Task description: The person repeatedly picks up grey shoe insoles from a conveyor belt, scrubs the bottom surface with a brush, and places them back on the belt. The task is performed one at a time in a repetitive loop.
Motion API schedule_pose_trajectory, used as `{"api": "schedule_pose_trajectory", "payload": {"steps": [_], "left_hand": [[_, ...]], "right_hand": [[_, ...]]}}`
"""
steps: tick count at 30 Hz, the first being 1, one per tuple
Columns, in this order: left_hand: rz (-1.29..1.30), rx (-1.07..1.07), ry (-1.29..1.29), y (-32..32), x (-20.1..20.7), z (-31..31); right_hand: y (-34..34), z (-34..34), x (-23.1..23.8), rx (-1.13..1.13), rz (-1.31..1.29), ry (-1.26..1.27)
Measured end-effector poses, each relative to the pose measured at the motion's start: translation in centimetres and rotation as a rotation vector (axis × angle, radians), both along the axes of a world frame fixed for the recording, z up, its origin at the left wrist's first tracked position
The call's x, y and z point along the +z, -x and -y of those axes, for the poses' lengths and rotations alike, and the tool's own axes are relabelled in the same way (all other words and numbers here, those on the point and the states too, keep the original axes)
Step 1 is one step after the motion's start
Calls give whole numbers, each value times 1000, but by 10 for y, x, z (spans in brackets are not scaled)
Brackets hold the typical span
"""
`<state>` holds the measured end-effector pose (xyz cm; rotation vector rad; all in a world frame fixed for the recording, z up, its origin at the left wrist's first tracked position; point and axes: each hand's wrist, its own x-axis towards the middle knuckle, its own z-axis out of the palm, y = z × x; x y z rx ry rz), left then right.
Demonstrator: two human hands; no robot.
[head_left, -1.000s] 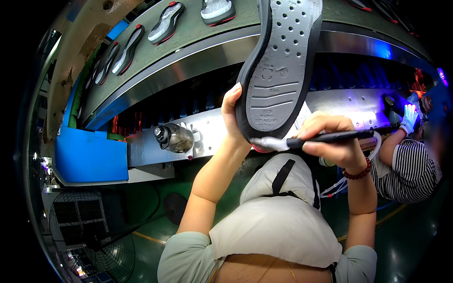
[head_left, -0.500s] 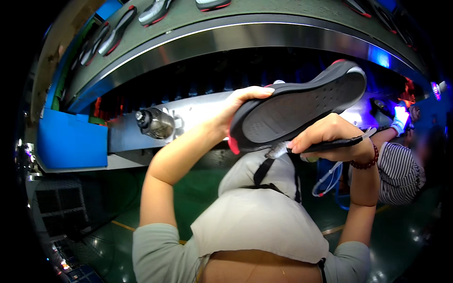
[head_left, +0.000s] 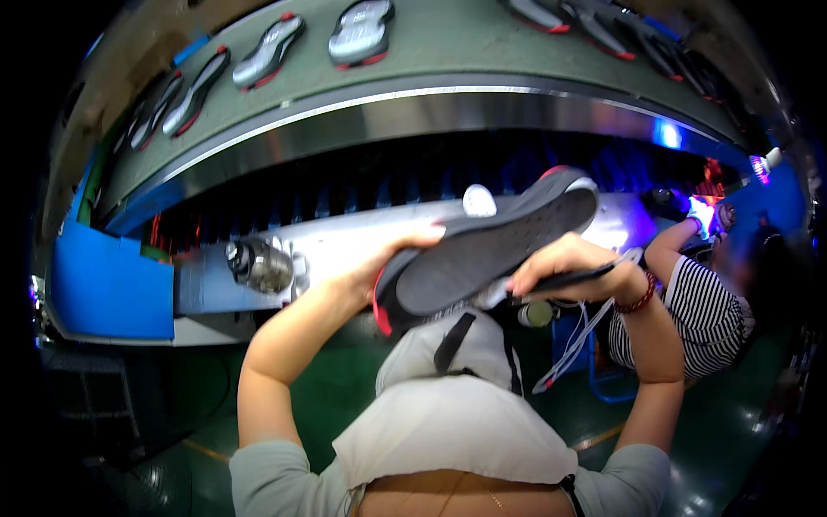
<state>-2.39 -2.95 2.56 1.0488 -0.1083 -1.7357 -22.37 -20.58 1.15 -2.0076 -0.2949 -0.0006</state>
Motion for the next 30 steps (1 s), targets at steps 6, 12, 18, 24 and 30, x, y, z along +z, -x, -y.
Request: {"api": "schedule_pose_trajectory", "payload": {"steps": [6, 12, 18, 24, 30], "left_hand": [[-164, 58, 103, -19, -41, -20], [23, -69, 123, -34, -31, -25], [-110, 29, 413, -45, -77, -5], [-334, 93, 267, 22, -130, 34], [-360, 37, 322, 43, -128, 31]], "right_hand": [[4, -6, 9, -169, 8, -81], [32, -25, 10, -117, 87, 42], [42, -68, 29, -530, 515, -194], [28, -82, -38, -898, 187, -657], [24, -60, -65, -1092, 261, -725]]}}
